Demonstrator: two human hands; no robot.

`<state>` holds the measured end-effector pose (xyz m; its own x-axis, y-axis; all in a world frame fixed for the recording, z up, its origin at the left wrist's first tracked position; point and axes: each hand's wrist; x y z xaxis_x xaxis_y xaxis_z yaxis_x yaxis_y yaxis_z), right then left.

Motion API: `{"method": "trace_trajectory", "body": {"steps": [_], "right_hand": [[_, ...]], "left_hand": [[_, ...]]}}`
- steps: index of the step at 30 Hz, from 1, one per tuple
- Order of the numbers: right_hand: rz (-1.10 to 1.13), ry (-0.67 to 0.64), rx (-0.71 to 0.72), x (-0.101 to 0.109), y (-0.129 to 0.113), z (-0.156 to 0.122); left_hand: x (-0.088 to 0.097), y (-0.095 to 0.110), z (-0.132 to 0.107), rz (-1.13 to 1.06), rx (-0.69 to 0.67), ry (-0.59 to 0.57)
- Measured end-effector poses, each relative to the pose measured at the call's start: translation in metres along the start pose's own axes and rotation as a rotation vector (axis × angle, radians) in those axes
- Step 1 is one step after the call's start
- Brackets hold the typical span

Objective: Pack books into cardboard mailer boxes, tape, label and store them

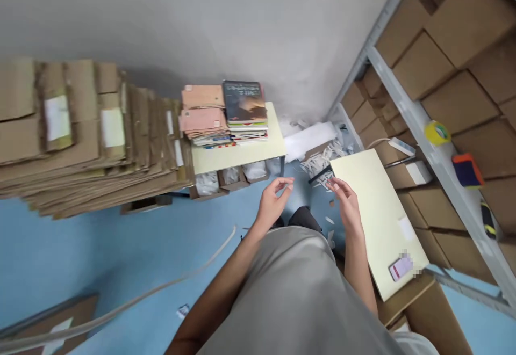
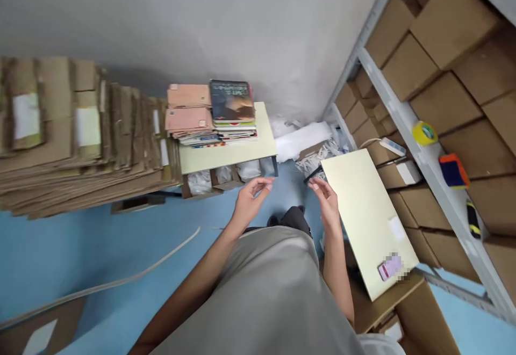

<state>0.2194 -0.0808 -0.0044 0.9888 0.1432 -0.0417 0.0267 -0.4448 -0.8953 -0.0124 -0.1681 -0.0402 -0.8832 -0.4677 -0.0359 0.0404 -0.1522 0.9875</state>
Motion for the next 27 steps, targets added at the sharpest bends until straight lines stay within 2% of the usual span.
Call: {"method": "trace_trajectory", "body": {"steps": [6,11,15,18,21,25,27], "right_hand": [[-0.115,-0.285,-0.049,-0.1,-0.026,0.079],[-0.181,-0.45,-0.095,-0.181,-0.045,0.146],[-0.322,-0.661,-0.087,-0.244,-0.061,0.184],[-0.443,-0.779,0.01,-0.288,-0.07,0.207],[-0.624,-0.799,0.198,-0.341,-0.076,0.228],[-0.958,-0.822,0.506,-0.431,-0.075,0.252],[-1.125,-0.816,0.597,-0.478,-0.067,0.262]], "left_hand": [[0.066,-0.009,0.047,0.028,0.048,0.253],[0.108,-0.01,0.103,0.086,0.054,0.434],[0.139,-0.009,0.148,0.131,0.05,0.577],[0.159,-0.013,0.172,0.144,0.049,0.665],[0.176,-0.022,0.185,0.137,0.07,0.743],[0.198,-0.034,0.195,0.087,0.098,0.779],[0.211,-0.04,0.201,0.058,0.096,0.77]]}}
Point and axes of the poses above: each hand's wrist, its own z-axis towards the middle knuckle, its own x-axis out of the back of the hand, y = z × x, and after that the axes turned 13 degrees about -x, right-handed
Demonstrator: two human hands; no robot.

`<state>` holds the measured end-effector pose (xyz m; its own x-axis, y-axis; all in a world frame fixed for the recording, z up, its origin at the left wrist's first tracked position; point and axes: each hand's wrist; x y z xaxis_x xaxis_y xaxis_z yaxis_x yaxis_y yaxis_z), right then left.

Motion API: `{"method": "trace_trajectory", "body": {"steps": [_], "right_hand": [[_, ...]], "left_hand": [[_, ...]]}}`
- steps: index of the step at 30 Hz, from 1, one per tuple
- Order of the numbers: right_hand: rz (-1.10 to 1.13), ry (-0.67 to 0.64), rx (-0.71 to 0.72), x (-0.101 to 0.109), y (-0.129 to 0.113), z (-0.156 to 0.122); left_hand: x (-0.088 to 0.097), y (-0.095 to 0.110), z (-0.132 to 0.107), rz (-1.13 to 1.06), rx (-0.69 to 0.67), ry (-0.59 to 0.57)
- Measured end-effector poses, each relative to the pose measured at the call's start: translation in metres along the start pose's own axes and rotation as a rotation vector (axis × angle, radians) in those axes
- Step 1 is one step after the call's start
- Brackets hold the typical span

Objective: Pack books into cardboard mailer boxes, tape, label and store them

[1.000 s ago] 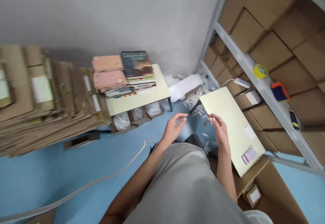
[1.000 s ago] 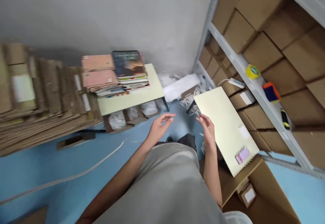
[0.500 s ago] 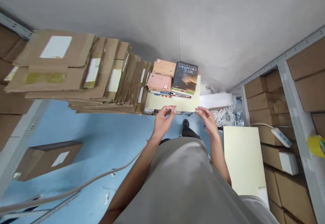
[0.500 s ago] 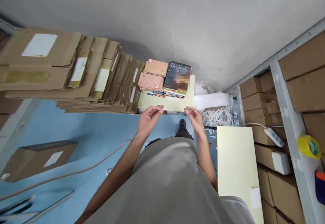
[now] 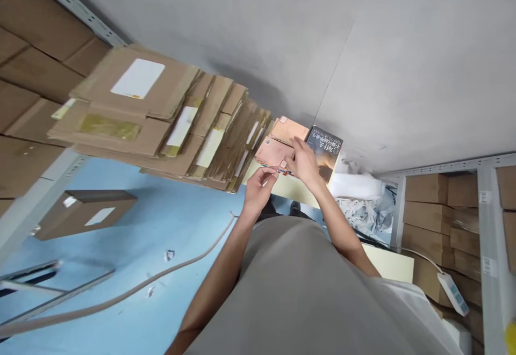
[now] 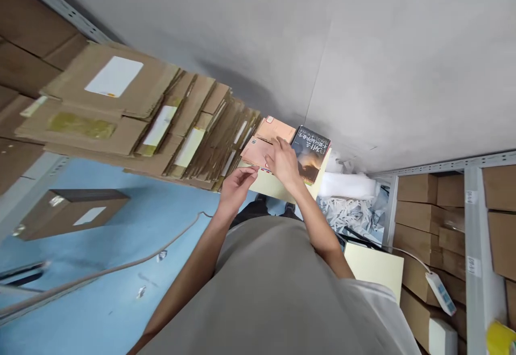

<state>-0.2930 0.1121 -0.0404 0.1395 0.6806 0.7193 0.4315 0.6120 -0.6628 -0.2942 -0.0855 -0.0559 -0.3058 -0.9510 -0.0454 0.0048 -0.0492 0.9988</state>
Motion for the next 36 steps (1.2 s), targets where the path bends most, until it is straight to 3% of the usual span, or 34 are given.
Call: {"method": "trace_trajectory", "body": {"steps": [4,7,10,15,20,23,27,31,33,36], "right_hand": [[-0.224,-0.006,-0.148,-0.031,-0.022,0.063],[-0.271,0.039,-0.308,-0.05,-0.029,0.08],[-0.31,0.069,-0.382,-0.063,-0.03,0.075],[-0.454,0.079,-0.38,-0.073,-0.033,0.053],[-0.636,0.022,-0.346,-0.06,-0.039,0.043],[-0.569,0.05,-0.376,-0.049,-0.041,0.033],[-0.15,0.282,-0.477,-0.044,-0.039,-0.006],[0.529,0.494,-0.41,-0.041,-0.031,-0.081],[0.793,0.507,-0.434,-0.036,-0.025,-0.125],[1.025,0.529,-0.524,-0.028,-0.011,-0.194]], "left_hand": [[0.014,-0.008,0.034,-0.038,0.015,-0.053],[0.029,-0.014,0.053,-0.053,0.036,-0.092],[0.047,-0.019,0.062,-0.078,0.068,-0.148],[0.067,-0.022,0.064,-0.127,0.123,-0.269],[0.074,-0.025,0.067,-0.161,0.194,-0.339],[0.071,-0.029,0.068,-0.175,0.204,-0.372],[0.058,-0.035,0.064,-0.114,0.147,-0.358],[0.038,-0.031,0.053,-0.007,0.048,-0.286],[0.025,-0.025,0.042,-0.017,0.049,-0.363],[-0.002,-0.015,0.013,-0.076,0.099,-0.579]]}}
Point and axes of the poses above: each hand's wrist, its own z-axis towards the middle knuckle, its own x-axis out of the back of the hand, y = z × x, and after that the axes turned 13 degrees about -x, right-handed
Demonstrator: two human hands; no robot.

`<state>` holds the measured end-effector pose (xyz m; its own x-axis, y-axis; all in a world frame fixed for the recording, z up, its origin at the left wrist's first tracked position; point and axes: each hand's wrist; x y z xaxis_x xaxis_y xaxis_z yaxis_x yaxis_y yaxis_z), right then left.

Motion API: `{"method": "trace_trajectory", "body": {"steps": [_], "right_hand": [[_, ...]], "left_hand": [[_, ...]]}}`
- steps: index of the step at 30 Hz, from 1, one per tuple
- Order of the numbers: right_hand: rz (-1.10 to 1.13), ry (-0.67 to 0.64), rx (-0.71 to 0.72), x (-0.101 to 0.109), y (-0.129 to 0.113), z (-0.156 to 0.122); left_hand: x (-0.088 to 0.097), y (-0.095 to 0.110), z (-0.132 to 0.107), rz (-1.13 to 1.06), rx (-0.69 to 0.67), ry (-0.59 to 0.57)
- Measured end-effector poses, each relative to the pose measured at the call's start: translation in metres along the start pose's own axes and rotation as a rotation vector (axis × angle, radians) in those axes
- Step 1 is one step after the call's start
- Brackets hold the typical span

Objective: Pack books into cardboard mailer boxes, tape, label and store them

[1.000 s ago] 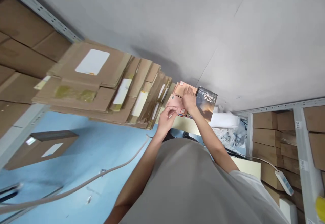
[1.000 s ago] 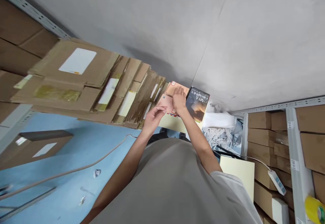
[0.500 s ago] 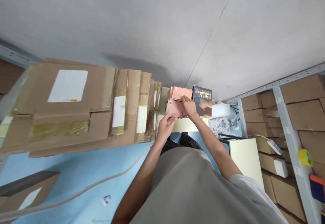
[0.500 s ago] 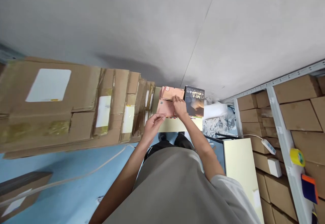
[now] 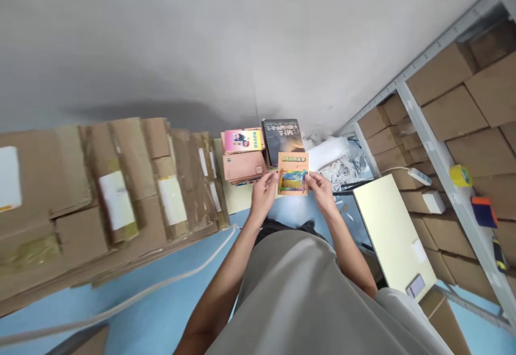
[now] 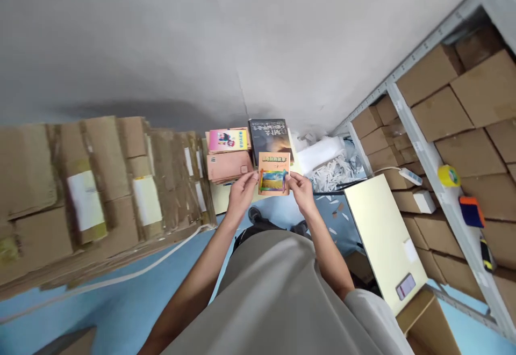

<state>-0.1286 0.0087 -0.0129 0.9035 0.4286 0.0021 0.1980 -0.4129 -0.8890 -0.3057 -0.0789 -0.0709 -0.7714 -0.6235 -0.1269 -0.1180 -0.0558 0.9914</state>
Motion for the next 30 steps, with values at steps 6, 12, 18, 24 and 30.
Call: {"method": "trace_trajectory", "body": {"steps": [6,12,18,24,30], "right_hand": [[0.274,0.269,-0.026,0.123,0.036,-0.069],[0.511,0.528,-0.012,0.249,0.09,-0.139],[0.686,0.813,0.015,0.336,0.138,-0.196],[0.796,1.057,-0.031,0.375,0.174,-0.215],[0.449,1.395,-0.081,0.399,0.164,-0.22]], "left_hand": [[-0.126,-0.003,-0.05,-0.147,0.188,-0.328],[-0.268,-0.018,-0.117,-0.114,0.324,-0.625],[-0.377,-0.038,-0.182,-0.026,0.374,-0.813],[-0.43,-0.056,-0.215,0.076,0.454,-0.951],[-0.482,-0.066,-0.222,0.108,0.387,-1.036]]}}
Point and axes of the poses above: each hand's wrist, its own z-axis towards the middle knuckle, its own x-axis out of the back of the hand, y = z × x, and after that the axes turned 13 degrees about -x, right-handed
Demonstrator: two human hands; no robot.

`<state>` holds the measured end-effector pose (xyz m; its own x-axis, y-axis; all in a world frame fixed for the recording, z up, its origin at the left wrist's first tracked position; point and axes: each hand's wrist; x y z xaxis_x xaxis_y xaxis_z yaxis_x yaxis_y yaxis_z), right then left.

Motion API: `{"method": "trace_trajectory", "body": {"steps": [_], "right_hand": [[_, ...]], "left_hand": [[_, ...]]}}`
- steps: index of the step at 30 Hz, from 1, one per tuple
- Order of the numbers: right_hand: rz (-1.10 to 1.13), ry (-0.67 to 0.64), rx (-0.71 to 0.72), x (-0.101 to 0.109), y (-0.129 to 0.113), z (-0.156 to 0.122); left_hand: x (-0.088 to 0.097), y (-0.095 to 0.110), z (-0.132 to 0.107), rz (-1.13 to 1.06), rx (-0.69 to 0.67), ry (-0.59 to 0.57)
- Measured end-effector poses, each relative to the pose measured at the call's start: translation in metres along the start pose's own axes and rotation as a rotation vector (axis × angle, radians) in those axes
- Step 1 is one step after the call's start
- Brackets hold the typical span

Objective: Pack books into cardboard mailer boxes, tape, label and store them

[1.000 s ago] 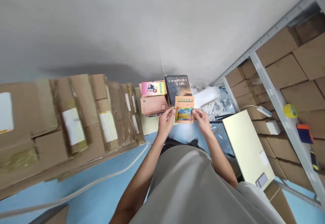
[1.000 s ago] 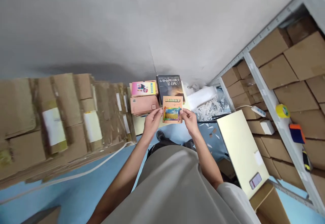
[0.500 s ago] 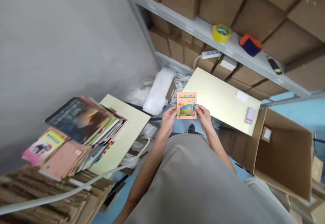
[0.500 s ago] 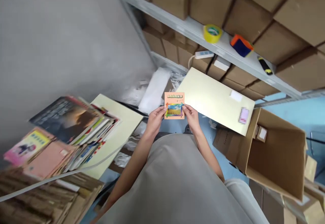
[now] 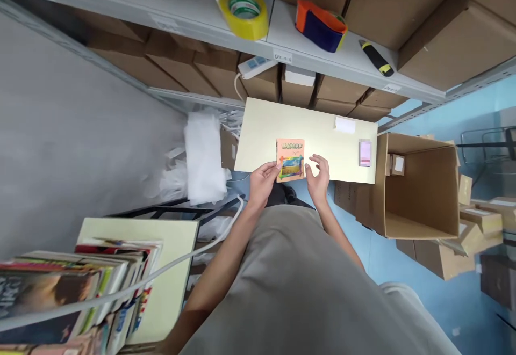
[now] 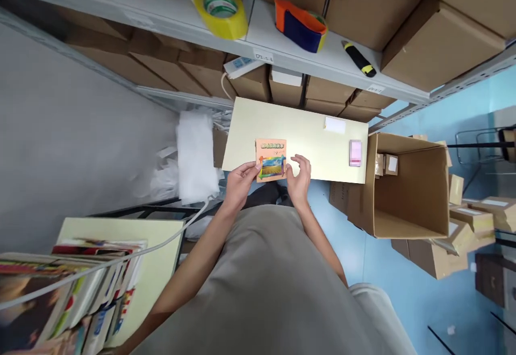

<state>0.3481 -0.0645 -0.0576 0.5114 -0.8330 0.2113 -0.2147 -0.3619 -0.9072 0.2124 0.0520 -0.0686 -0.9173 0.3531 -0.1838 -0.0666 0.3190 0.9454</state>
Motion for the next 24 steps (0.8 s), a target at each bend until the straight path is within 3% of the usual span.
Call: {"method": "trace_trajectory", "body": {"steps": [5,8,9,11,14,18,20,24], "right_hand": [[0.028,-0.116,-0.075,-0.025,-0.026,0.001],[0.047,-0.003,-0.081,-0.04,-0.034,0.01],[0.054,0.031,-0.078,-0.042,-0.036,0.013],[0.095,0.043,-0.074,-0.043,-0.038,0.019],[0.183,-0.014,-0.093,-0.043,-0.04,0.021],[0.22,-0.044,-0.15,-0.051,-0.037,0.021],[0.217,-0.049,-0.176,-0.056,-0.035,0.025],[0.211,-0.071,-0.192,-0.061,-0.032,0.039]], "left_hand": [[-0.029,0.023,0.017,0.148,-0.175,-0.22],[-0.032,0.035,0.028,0.245,-0.306,-0.428],[-0.03,0.037,0.034,0.263,-0.348,-0.463],[-0.024,0.036,0.051,0.299,-0.388,-0.421],[-0.012,0.027,0.076,0.228,-0.236,-0.321],[-0.004,0.016,0.088,-0.09,0.126,-0.427],[-0.003,0.015,0.087,-0.136,0.174,-0.383],[-0.004,0.018,0.09,-0.111,0.119,-0.279]]}}
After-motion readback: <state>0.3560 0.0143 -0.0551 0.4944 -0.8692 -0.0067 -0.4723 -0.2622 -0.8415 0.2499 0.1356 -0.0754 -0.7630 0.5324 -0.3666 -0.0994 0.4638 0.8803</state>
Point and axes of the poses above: each hand's wrist, its own z-axis towards the middle knuckle, its own x-axis out of the back of the hand, y = z × x, and after that the axes turned 13 degrees about -x, right-handed
